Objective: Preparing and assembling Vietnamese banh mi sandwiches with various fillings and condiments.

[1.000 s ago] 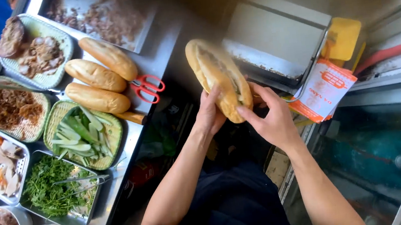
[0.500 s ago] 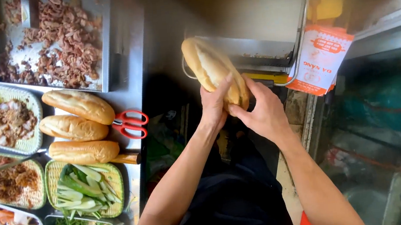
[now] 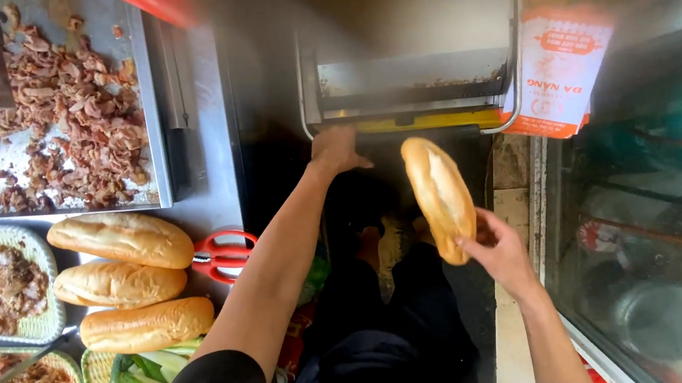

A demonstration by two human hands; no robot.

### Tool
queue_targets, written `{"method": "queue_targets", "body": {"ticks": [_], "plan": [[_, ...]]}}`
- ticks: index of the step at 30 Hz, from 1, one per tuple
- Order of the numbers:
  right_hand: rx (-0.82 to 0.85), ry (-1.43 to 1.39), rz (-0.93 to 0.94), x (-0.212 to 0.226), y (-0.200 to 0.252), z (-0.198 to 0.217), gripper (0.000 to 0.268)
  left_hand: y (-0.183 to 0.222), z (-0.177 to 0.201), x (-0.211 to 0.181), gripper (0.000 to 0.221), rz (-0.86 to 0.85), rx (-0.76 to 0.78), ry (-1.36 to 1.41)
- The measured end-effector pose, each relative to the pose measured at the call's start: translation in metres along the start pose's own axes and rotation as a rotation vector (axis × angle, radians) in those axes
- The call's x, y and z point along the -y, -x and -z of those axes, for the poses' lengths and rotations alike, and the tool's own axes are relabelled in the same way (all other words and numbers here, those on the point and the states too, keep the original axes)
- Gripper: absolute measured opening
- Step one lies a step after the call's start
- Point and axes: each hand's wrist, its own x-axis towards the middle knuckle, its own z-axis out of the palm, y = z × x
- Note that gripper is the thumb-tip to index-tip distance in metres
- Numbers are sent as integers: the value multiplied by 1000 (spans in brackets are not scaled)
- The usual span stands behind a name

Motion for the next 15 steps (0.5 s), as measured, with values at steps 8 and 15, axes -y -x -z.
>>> {"method": "queue_targets", "body": {"ticks": [8, 15], "plan": [[-4, -101, -13, -25, -64, -50, 61, 41, 125, -3, 40, -173, -146, -81], [-240, 41, 93, 59, -242, -140, 67, -16, 181, 30, 25, -213, -462, -192]]}}
